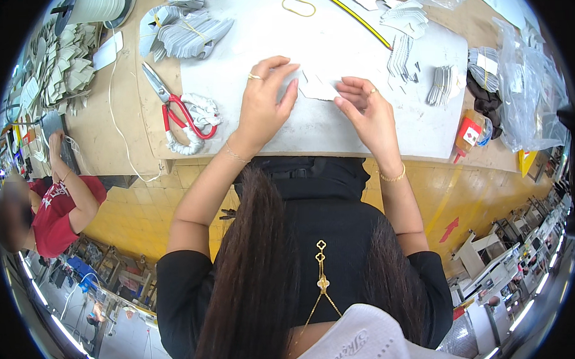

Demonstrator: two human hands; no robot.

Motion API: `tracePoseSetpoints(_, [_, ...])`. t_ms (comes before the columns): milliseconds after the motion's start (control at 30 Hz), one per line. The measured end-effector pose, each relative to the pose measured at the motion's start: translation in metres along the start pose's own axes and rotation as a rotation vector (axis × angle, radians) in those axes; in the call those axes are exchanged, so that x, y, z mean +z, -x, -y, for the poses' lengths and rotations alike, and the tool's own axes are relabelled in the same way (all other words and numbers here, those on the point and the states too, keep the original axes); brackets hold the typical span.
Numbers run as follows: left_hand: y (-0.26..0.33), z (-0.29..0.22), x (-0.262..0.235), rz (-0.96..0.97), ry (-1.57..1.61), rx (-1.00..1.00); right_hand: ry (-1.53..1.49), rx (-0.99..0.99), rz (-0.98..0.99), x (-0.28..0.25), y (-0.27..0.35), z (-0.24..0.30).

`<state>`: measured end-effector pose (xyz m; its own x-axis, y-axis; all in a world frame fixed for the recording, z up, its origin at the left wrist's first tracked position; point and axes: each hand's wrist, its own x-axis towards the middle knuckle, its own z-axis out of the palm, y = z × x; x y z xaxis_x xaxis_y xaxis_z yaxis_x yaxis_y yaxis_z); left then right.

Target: The person applies glue to small white paper pieces and attaches them to larger paper shapes on a work table. The person handles paper pieces, a glue bottle, and a template, assembling them into a craft item.

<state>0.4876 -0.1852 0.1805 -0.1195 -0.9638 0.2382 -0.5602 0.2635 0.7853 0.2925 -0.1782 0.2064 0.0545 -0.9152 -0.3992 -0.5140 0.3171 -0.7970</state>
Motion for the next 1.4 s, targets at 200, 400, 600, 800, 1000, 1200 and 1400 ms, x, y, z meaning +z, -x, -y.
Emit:
tracePoseSetpoints(200, [0.017, 0.015, 0.002, 0.262, -0.299, 0.358, 0.459, -0.503, -0.16, -0.002, 0.011, -0.02])
tracePoseSetpoints(400, [0.015, 0.014, 0.002, 0.327, -0.44, 0.427, 0.751, -0.657, -0.059, 0.006, 0.013, -0.026])
tracePoseSetpoints(600, [0.015, 0.007, 0.002, 0.339, -0.528, 0.409, 0.833, -0.641, -0.025, 0.008, 0.009, -0.023])
tracePoseSetpoints(800, [0.022, 0.006, 0.006, 0.394, -0.603, 0.392, 0.898, -0.656, -0.055, 0.013, 0.006, -0.015])
tracePoseSetpoints(1000, [0.024, 0.011, 0.004, 0.383, -0.47, 0.339, 0.761, -0.632, -0.045, 0.01, 0.0, -0.015])
tracePoseSetpoints(1200, [0.021, 0.01, 0.005, 0.388, -0.441, 0.337, 0.877, -0.661, -0.107, 0.02, 0.0, -0.015])
tracePoseSetpoints(1400, [0.018, 0.009, 0.01, 0.379, -0.442, 0.401, 0.966, -0.646, -0.132, 0.031, 0.001, -0.003])
